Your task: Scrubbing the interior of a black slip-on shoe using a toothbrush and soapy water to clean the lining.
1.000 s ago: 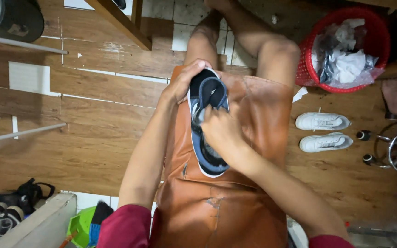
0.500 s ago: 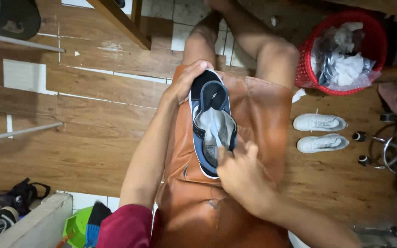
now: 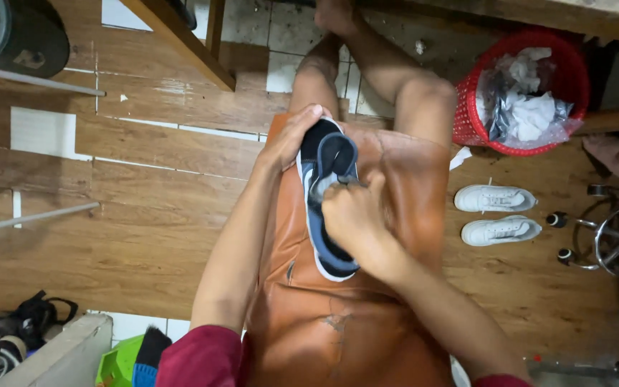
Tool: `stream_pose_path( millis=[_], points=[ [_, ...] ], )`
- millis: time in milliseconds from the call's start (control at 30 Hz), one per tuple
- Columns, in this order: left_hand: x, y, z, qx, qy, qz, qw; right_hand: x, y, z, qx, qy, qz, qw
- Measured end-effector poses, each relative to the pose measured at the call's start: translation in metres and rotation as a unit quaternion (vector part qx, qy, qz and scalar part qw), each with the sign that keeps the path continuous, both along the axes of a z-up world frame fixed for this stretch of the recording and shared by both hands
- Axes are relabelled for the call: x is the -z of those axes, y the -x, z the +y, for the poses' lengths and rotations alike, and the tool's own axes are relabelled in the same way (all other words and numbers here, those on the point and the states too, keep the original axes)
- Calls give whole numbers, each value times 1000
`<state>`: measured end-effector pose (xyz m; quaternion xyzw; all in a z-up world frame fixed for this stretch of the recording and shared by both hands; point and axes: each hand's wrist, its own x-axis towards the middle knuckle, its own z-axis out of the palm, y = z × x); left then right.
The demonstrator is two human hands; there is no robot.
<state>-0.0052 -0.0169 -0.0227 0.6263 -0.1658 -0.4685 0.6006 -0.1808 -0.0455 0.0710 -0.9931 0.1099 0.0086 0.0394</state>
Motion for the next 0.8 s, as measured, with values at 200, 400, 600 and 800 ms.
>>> stream_pose_path(
  millis=[200, 400, 600, 800],
  points=[
    [-23, 3, 6, 4, 17, -21, 1000, -55, 44, 19, -50, 4, -7, 999],
    [-25, 8, 8, -16, 11, 26, 999, 4, 5, 3, -16, 117, -114, 986],
    [-16, 4, 1, 1, 0, -17, 1000, -36, 35, 14, -65, -1, 12, 998],
    [-19, -1, 2, 10, -6, -57, 998, -22, 28, -2, -45, -1, 43, 998]
  ],
)
